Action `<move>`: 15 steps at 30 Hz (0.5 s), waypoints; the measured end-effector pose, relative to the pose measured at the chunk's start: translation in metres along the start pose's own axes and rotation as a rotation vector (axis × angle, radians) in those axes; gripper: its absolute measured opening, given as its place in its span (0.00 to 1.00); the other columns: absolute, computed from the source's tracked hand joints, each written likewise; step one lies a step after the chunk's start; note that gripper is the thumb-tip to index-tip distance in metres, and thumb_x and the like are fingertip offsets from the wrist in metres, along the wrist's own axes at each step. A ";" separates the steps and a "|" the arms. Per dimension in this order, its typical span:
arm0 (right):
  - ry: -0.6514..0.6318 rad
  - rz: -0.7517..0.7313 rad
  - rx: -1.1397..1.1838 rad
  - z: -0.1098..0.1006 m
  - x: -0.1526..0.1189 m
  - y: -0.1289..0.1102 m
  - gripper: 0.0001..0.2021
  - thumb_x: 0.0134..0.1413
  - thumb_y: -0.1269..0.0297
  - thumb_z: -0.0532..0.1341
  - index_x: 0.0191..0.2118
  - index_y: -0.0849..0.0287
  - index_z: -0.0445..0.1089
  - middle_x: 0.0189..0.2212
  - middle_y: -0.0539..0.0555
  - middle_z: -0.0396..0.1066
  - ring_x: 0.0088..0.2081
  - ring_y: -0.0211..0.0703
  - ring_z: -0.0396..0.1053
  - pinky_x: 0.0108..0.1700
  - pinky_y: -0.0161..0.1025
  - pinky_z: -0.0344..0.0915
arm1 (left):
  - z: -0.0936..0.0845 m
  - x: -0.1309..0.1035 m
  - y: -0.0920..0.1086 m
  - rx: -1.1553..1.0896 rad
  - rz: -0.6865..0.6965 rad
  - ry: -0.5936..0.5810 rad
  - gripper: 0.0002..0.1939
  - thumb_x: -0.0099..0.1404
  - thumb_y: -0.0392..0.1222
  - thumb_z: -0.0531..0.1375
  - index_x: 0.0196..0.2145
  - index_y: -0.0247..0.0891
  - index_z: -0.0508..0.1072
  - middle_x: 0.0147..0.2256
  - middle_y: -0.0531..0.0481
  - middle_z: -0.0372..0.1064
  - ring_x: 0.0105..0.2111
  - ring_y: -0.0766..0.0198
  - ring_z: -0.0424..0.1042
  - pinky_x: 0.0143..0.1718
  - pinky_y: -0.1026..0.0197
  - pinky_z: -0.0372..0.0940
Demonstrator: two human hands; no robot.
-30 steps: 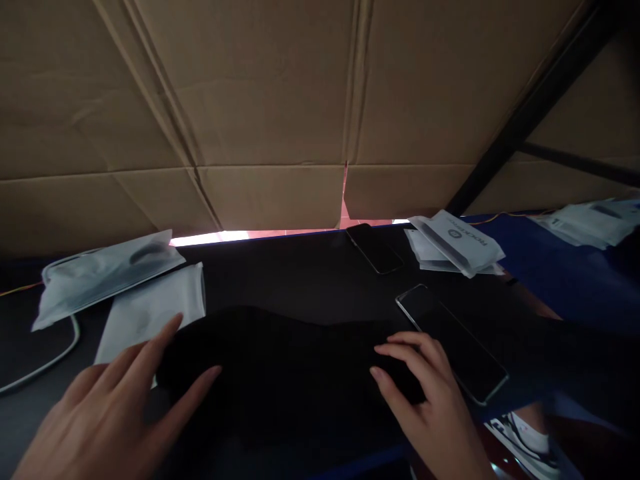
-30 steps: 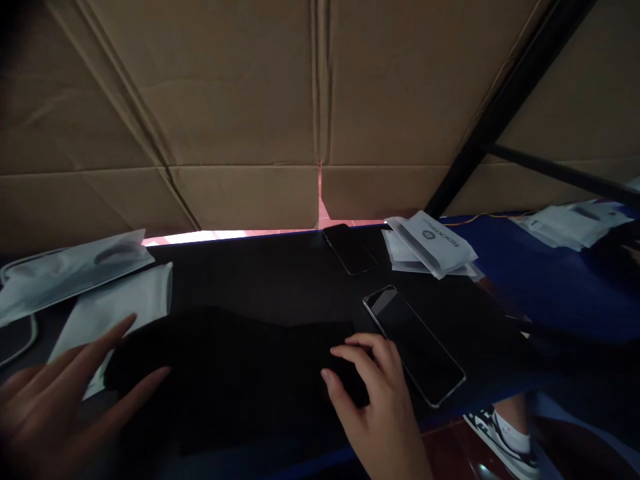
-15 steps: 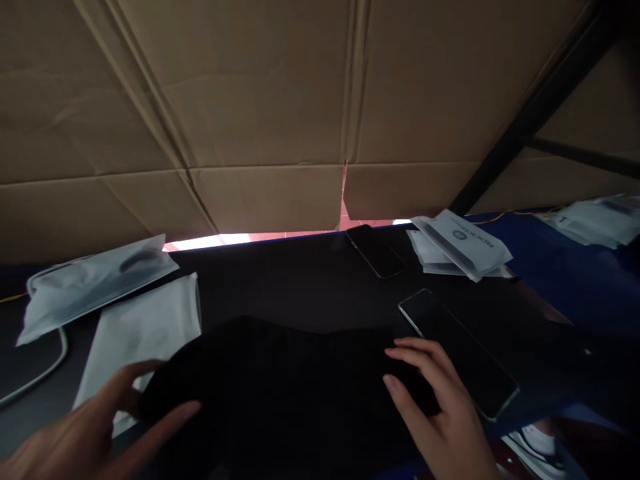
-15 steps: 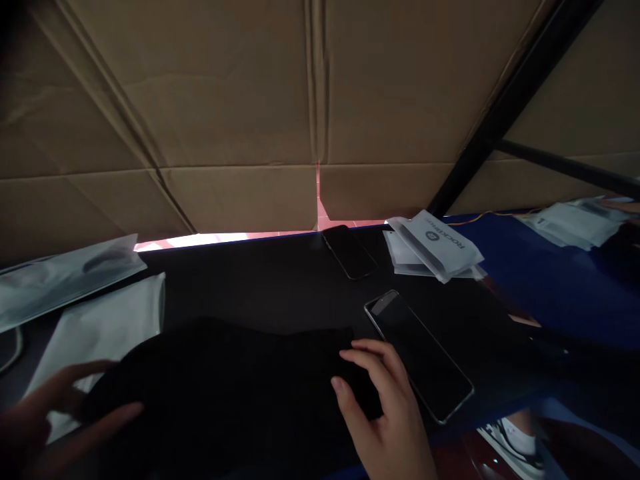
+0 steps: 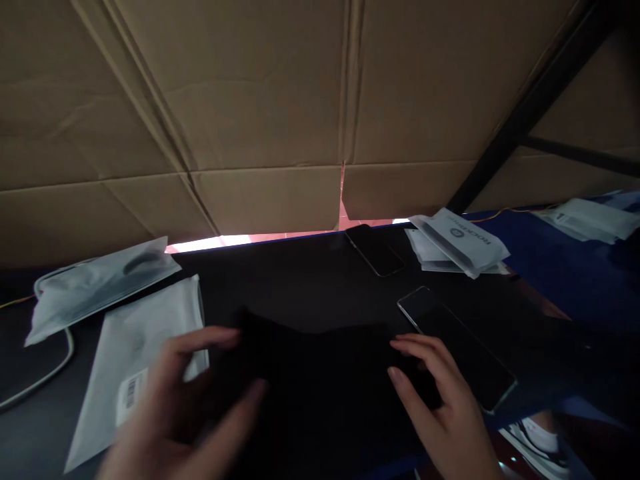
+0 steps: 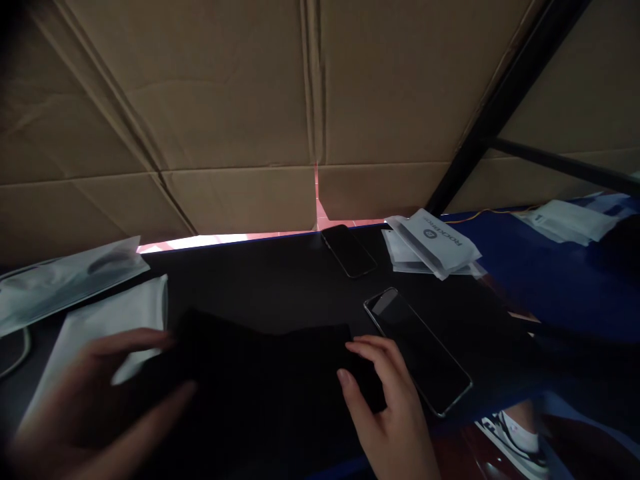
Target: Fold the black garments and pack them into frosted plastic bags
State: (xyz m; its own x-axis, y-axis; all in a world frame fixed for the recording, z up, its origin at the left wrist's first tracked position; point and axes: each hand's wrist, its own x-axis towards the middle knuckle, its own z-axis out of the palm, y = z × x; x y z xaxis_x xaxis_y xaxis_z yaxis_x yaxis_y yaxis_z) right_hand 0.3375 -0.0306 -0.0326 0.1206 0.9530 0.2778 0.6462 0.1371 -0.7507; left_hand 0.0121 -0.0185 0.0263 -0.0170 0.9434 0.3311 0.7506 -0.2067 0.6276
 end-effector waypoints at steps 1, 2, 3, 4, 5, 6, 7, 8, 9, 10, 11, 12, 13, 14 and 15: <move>0.005 0.005 0.003 0.000 0.000 0.000 0.12 0.75 0.50 0.63 0.59 0.39 0.73 0.57 0.51 0.74 0.56 0.49 0.78 0.52 0.44 0.81 | 0.011 0.001 0.017 -0.100 0.062 -0.050 0.30 0.73 0.57 0.64 0.69 0.59 0.62 0.42 0.54 0.82 0.28 0.62 0.82 0.24 0.66 0.79; 0.012 0.005 0.005 0.000 0.000 0.000 0.13 0.75 0.51 0.62 0.60 0.39 0.73 0.57 0.51 0.74 0.56 0.48 0.78 0.51 0.44 0.81 | 0.020 0.002 0.030 -0.146 0.139 -0.147 0.33 0.72 0.55 0.65 0.71 0.59 0.60 0.47 0.53 0.82 0.29 0.64 0.82 0.26 0.67 0.79; 0.017 -0.004 0.006 0.000 -0.001 0.001 0.13 0.75 0.51 0.62 0.60 0.39 0.73 0.57 0.51 0.74 0.56 0.48 0.78 0.51 0.44 0.81 | 0.026 0.004 0.038 -0.158 0.200 -0.168 0.33 0.72 0.53 0.65 0.71 0.59 0.61 0.51 0.52 0.81 0.31 0.65 0.82 0.27 0.68 0.79; 0.022 -0.016 0.007 0.000 -0.001 0.002 0.12 0.76 0.52 0.62 0.60 0.40 0.73 0.57 0.51 0.74 0.56 0.48 0.78 0.51 0.44 0.81 | 0.029 0.005 0.042 -0.119 0.258 -0.162 0.31 0.74 0.51 0.64 0.71 0.59 0.63 0.56 0.50 0.79 0.36 0.64 0.84 0.32 0.68 0.81; 0.026 -0.028 0.010 0.000 -0.001 0.003 0.12 0.76 0.53 0.62 0.59 0.40 0.73 0.57 0.51 0.74 0.57 0.48 0.78 0.52 0.43 0.81 | 0.030 0.007 0.040 -0.042 0.294 -0.131 0.29 0.75 0.49 0.62 0.71 0.58 0.64 0.61 0.49 0.77 0.43 0.61 0.85 0.40 0.64 0.83; 0.025 -0.039 0.015 0.000 -0.001 0.004 0.11 0.76 0.53 0.61 0.59 0.40 0.73 0.57 0.51 0.74 0.58 0.48 0.78 0.52 0.43 0.80 | 0.028 0.007 0.035 0.059 0.321 -0.091 0.28 0.77 0.49 0.60 0.71 0.56 0.65 0.64 0.48 0.75 0.52 0.57 0.84 0.47 0.59 0.83; 0.024 -0.051 0.018 -0.001 -0.001 0.005 0.11 0.77 0.54 0.61 0.59 0.41 0.73 0.57 0.51 0.74 0.58 0.48 0.77 0.53 0.43 0.80 | 0.026 0.007 0.026 0.160 0.356 -0.075 0.28 0.78 0.49 0.58 0.72 0.55 0.64 0.66 0.48 0.73 0.59 0.52 0.80 0.52 0.53 0.83; 0.022 -0.063 0.018 -0.001 -0.001 0.005 0.11 0.77 0.54 0.60 0.58 0.41 0.73 0.57 0.51 0.74 0.58 0.47 0.78 0.53 0.43 0.80 | 0.024 0.006 0.016 0.254 0.402 -0.095 0.29 0.78 0.50 0.58 0.74 0.53 0.63 0.68 0.47 0.72 0.64 0.47 0.76 0.55 0.47 0.82; 0.023 -0.075 0.012 -0.001 0.000 0.006 0.10 0.77 0.54 0.61 0.58 0.41 0.73 0.57 0.51 0.74 0.58 0.47 0.78 0.54 0.43 0.80 | 0.022 0.004 0.006 0.335 0.454 -0.144 0.31 0.78 0.51 0.58 0.75 0.52 0.61 0.70 0.47 0.71 0.67 0.44 0.73 0.55 0.43 0.81; 0.023 -0.084 0.000 -0.001 0.000 0.005 0.10 0.76 0.54 0.61 0.58 0.41 0.73 0.56 0.51 0.74 0.57 0.48 0.78 0.54 0.44 0.80 | 0.021 0.000 -0.004 0.392 0.508 -0.193 0.32 0.78 0.52 0.58 0.76 0.52 0.59 0.71 0.48 0.70 0.69 0.42 0.71 0.54 0.40 0.82; 0.020 -0.090 -0.014 -0.001 0.000 0.005 0.11 0.76 0.53 0.62 0.58 0.40 0.73 0.56 0.51 0.74 0.57 0.48 0.78 0.55 0.45 0.80 | 0.021 -0.004 -0.013 0.420 0.546 -0.216 0.33 0.79 0.52 0.57 0.77 0.53 0.59 0.72 0.48 0.68 0.69 0.40 0.70 0.52 0.39 0.83; 0.017 -0.089 -0.025 -0.001 0.000 0.004 0.11 0.75 0.52 0.62 0.58 0.40 0.74 0.56 0.51 0.74 0.56 0.48 0.78 0.54 0.45 0.80 | 0.021 -0.008 -0.020 0.423 0.543 -0.223 0.32 0.79 0.52 0.56 0.77 0.55 0.58 0.73 0.48 0.65 0.70 0.39 0.70 0.52 0.38 0.82; 0.011 -0.082 -0.031 0.000 0.000 0.003 0.11 0.75 0.52 0.63 0.58 0.39 0.74 0.56 0.51 0.74 0.56 0.49 0.78 0.53 0.45 0.81 | 0.022 -0.012 -0.025 0.412 0.499 -0.205 0.32 0.79 0.52 0.55 0.77 0.56 0.58 0.74 0.48 0.63 0.70 0.39 0.70 0.53 0.37 0.82; 0.005 -0.070 -0.029 0.000 0.000 0.002 0.11 0.75 0.51 0.63 0.58 0.39 0.74 0.57 0.51 0.74 0.56 0.49 0.78 0.53 0.45 0.81 | 0.023 -0.016 -0.028 0.396 0.415 -0.175 0.32 0.79 0.52 0.54 0.77 0.56 0.58 0.75 0.47 0.63 0.69 0.39 0.71 0.54 0.37 0.81; -0.001 -0.060 -0.022 0.000 0.000 0.001 0.11 0.75 0.51 0.63 0.58 0.38 0.74 0.57 0.51 0.74 0.57 0.49 0.78 0.52 0.44 0.82 | 0.025 -0.018 -0.029 0.378 0.316 -0.138 0.32 0.78 0.54 0.55 0.77 0.55 0.58 0.73 0.45 0.65 0.67 0.39 0.74 0.55 0.38 0.81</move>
State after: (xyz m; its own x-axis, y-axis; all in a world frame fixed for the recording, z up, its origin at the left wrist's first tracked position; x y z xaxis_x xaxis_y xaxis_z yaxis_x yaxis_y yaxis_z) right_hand 0.3377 -0.0308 -0.0338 0.0801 0.9437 0.3210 0.6684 0.1880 -0.7196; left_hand 0.0074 -0.0232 -0.0153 0.3180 0.8806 0.3513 0.8916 -0.4038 0.2049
